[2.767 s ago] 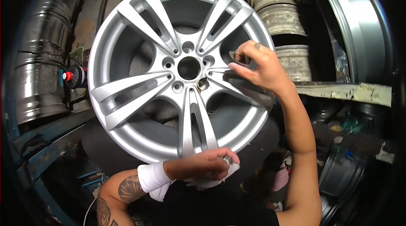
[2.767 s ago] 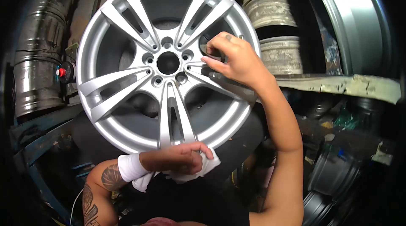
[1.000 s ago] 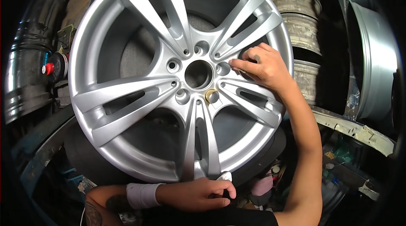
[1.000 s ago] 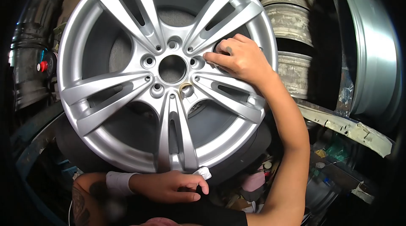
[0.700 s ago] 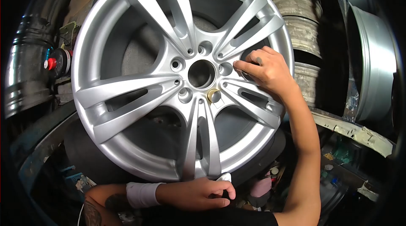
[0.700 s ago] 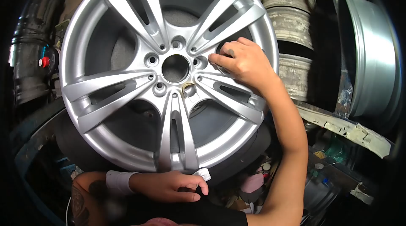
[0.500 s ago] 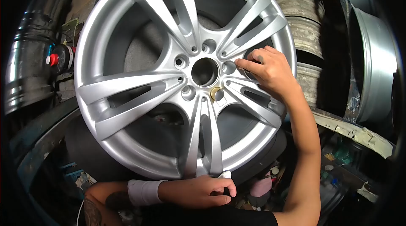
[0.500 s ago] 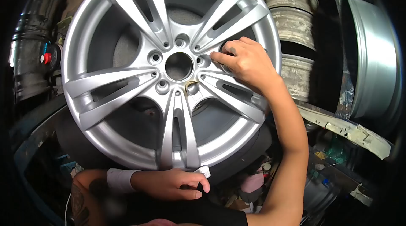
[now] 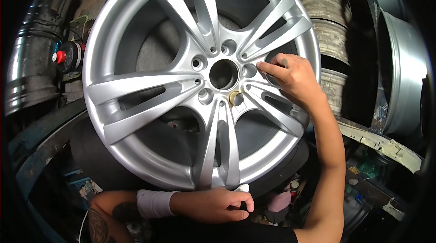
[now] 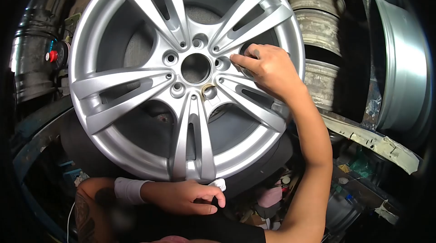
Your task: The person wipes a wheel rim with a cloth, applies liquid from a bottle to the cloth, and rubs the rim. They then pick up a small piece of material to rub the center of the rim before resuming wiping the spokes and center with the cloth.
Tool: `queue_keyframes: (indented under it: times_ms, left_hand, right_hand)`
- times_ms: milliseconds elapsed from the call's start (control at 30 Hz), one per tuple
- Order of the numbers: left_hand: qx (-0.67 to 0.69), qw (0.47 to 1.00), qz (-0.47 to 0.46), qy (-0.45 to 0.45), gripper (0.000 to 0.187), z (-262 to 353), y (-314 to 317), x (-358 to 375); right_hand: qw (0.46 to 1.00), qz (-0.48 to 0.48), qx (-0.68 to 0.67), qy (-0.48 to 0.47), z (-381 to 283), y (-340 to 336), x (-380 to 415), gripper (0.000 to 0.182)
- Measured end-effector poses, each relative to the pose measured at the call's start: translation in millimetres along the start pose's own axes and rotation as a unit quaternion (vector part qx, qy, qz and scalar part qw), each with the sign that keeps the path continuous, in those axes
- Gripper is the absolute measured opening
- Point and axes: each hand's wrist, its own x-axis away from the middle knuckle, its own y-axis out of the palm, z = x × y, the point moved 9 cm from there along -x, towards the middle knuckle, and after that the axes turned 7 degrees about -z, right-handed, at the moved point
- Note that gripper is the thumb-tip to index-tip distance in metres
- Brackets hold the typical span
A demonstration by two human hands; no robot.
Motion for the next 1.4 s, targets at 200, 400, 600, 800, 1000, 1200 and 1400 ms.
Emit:
queue_keyframes:
  times_ms: [200, 400, 600, 800, 1000, 1200, 1400]
  left_hand:
    - [-0.012, 1.000, -0.010, -0.012, 0.029, 4.1, -1.1, 1.5]
    - [-0.007, 1.000, -0.010, -0.016, 0.028, 2.5, 0.4, 2.6]
    - [-0.003, 1.000, -0.004, -0.017, 0.028, 4.4, 1.0, 3.8]
    - [-0.003, 1.000, -0.011, -0.014, 0.028, 1.1, 4.3, 2.3]
    - [-0.003, 1.000, -0.012, -0.007, 0.028, 1.7, 4.8, 2.0]
    - [0.009, 1.000, -0.016, -0.012, 0.029, -0.4, 5.9, 2.4]
    - [-0.005, 1.000, -0.026, -0.012, 0.028, 2.3, 9.9, 3.4]
  right_hand:
    - [1.000, 0.010, 0.010, 0.008, 0.8, 3.1, -2.3, 0.035]
    - [1.000, 0.010, 0.020, 0.014, -3.7, 3.0, -4.0, 0.033]
    - [0.999, 0.009, 0.017, 0.027, -1.8, 6.3, -1.6, 0.032]
    - [0.998, -0.008, 0.059, 0.033, -16.8, -7.5, 3.2, 0.037]
    - [0.998, 0.020, 0.041, 0.045, -11.0, 5.0, 1.2, 0.044]
    - [0.997, 0.027, 0.021, 0.063, -2.3, 6.1, 1.0, 0.034]
    - [0.995, 0.025, -0.015, 0.092, 0.4, 7.4, 3.5, 0.031]
